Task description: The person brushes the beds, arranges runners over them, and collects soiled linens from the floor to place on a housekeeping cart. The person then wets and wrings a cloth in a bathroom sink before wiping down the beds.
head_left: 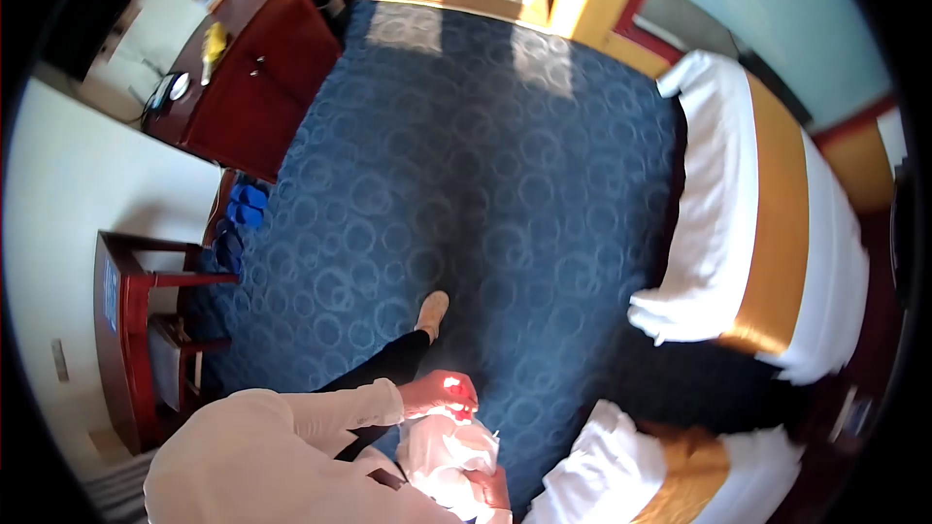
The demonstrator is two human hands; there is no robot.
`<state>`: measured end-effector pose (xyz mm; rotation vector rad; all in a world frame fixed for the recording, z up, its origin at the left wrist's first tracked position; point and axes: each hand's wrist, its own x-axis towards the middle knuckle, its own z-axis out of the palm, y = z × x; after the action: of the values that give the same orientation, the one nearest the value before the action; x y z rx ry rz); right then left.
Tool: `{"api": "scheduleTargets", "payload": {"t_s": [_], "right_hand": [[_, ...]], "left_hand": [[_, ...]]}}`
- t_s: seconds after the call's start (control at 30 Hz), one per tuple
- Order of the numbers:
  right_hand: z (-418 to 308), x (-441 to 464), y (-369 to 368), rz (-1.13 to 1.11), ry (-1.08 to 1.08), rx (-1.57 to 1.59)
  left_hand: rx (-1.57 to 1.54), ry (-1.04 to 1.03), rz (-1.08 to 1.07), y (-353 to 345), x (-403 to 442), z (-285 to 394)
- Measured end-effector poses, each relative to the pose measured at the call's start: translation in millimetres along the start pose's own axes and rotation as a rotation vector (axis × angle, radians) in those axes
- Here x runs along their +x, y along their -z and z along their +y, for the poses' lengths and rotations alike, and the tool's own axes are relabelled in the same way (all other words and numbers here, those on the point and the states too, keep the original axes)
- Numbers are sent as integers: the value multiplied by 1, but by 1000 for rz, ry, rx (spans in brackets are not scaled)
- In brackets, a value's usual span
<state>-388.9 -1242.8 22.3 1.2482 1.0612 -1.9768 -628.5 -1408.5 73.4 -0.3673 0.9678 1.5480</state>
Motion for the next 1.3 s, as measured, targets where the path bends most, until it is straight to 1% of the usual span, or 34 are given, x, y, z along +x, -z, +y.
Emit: {"api": "scheduleTargets", "payload": {"t_s": [0.03, 0.1, 0.2, 0.27, 0.33, 0.37, 0.5, 0.6, 0.67, 0.73, 0.77, 0.8, 0.83, 0.87, 0.93, 0.97, 1.0, 1.03, 1.1, 1.17, 1.2, 1.23, 1.27, 1.3], "right_hand": [[-30, -1, -6, -7, -2, -47], [-83, 7, -14, -15, 60, -70], [-147, 23, -15, -70, 220, -141], [-203, 25, -29, -60, 260, -177], [-269, 31, -50, -52, 297, -233], [-296, 35, -58, -41, 318, -258], [-405, 40, -94, -24, 435, -381], [-492, 44, -131, -58, 495, -561], [-549, 52, -160, -169, 492, -625], [-600, 63, -195, -331, 461, -636], [-622, 68, -213, -414, 448, -615], [-645, 74, -227, -563, 427, -553], [-666, 85, -238, -556, 459, -553], [-682, 103, -251, -537, 443, -555], [-713, 124, -286, -513, 436, -554], [-727, 131, -312, -575, 403, -551], [-741, 137, -334, -637, 370, -548], [-752, 143, -351, -631, 381, -545], [-772, 159, -389, -667, 346, -543], [-792, 166, -431, -642, 348, -508], [-803, 167, -453, -674, 344, -503], [-819, 172, -473, -710, 344, -501], [-838, 184, -480, -847, 357, -573], [-854, 192, -487, -867, 381, -580]], "left_hand": [[-87, -44, 9, 4, -14, 25], [-124, -142, -6, 20, -33, 65], [-235, -282, 83, 35, -57, 119], [-317, -365, 133, 34, -61, 144], [-295, -428, 179, 32, -66, 176], [-320, -475, 219, 30, -63, 189], [-417, -562, 222, 2, -39, 245], [-506, -677, 212, -16, -22, 279], [-562, -749, 224, -22, -19, 304], [-686, -802, 353, -27, -19, 321], [-760, -882, 411, -23, -14, 326], [-809, -849, 538, -17, -15, 333], [-856, -896, 563, -7, -17, 336], [-980, -954, 593, 3, -17, 341], [-1019, -1149, 644, 45, -3, 336], [-1082, -1217, 652, 65, 0, 336], [-1182, -1156, 780, 72, -8, 349], [-1217, -1189, 828, 83, -12, 359], [-1220, -1227, 843, 125, -15, 387], [-1193, -1214, 836, 172, -18, 442], [-1189, -1206, 843, 194, -20, 474], [-1169, -1204, 818, 213, -22, 515], [-1070, -1228, 785, 230, -22, 561], [-970, -1245, 749, 242, -19, 604]]}}
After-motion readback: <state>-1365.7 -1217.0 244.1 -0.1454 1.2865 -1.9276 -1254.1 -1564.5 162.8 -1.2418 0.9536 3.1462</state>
